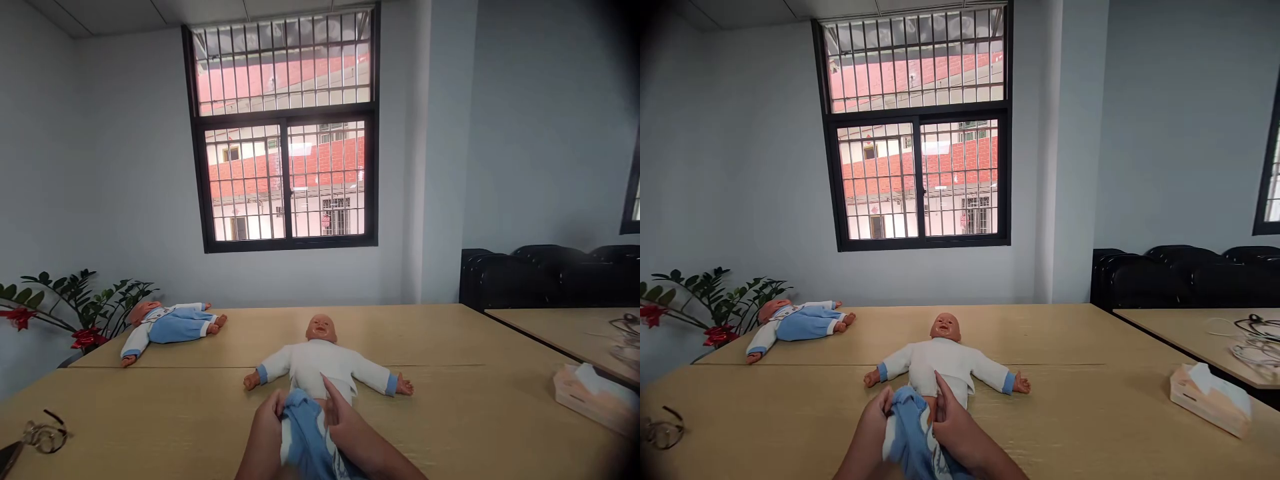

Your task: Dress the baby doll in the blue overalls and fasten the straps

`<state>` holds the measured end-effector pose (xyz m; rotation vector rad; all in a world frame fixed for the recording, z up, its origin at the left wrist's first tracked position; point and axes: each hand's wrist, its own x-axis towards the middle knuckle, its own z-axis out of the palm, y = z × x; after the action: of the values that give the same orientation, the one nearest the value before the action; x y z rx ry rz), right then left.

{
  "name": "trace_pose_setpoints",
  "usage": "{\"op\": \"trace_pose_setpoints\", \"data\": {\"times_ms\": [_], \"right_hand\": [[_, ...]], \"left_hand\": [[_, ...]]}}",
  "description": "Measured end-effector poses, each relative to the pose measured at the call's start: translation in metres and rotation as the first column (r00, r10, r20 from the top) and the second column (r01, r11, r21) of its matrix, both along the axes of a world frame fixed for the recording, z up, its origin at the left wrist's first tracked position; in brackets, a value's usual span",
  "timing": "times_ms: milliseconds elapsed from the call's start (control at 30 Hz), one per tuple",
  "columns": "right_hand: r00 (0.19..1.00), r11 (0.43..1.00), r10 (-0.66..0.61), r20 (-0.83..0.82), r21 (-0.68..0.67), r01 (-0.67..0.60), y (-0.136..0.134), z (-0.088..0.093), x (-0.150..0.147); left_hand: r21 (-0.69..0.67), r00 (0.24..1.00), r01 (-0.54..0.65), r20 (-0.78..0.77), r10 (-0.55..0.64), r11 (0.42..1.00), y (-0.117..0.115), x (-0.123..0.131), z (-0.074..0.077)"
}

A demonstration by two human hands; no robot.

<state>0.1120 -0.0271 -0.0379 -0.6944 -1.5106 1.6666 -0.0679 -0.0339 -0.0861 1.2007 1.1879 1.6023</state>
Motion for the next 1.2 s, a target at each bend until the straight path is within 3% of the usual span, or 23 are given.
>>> {"op": "trace_pose_setpoints", "data": {"times_ms": [133, 367, 567, 733, 833, 967, 1133, 1200], "right_hand": [[0.989, 0.994, -0.1, -0.109, -0.044, 0.096, -0.001, -0.002, -0.011], [0.944, 0.957, -0.281, -0.172, -0.125, 0.262, 0.005, -0.012, -0.013], [0.917, 0.925, -0.375, -0.135, -0.125, 0.36, 0.015, -0.021, -0.016], [0.903, 0.904, -0.428, -0.049, -0.025, 0.427, 0.013, -0.021, -0.019], [0.926, 0.926, -0.378, -0.013, 0.011, 0.378, 0.005, -0.014, -0.017], [0.945, 0.943, -0.326, 0.032, 0.086, 0.323, -0.006, -0.005, -0.013], [0.999, 0.993, -0.035, -0.001, 0.109, 0.035, -0.001, -0.002, -0.011], [0.999, 0.991, -0.006, 0.034, 0.135, 0.001, 0.002, -0.001, -0.008]], "left_hand": [[0.016, 0.999, 0.01, 0.041, -0.011, 1.0, -0.007, 0.003, 0.012], [0.078, 0.95, 0.062, -0.31, -0.035, 0.995, -0.024, -0.013, 0.034], [0.034, 0.911, 0.185, -0.381, -0.158, 0.982, -0.036, -0.001, 0.05], [0.024, 0.971, 0.008, -0.24, -0.002, 1.0, -0.038, 0.015, 0.037], [-0.016, 0.986, -0.047, -0.162, 0.044, 0.999, -0.036, 0.018, 0.023], [-0.028, 0.978, -0.101, -0.187, 0.094, 0.994, -0.033, 0.015, 0.015], [-0.047, 0.97, -0.087, -0.232, 0.074, 0.995, -0.031, 0.013, 0.013], [-0.062, 0.968, -0.075, -0.244, 0.057, 0.995, -0.029, 0.013, 0.012]]}}
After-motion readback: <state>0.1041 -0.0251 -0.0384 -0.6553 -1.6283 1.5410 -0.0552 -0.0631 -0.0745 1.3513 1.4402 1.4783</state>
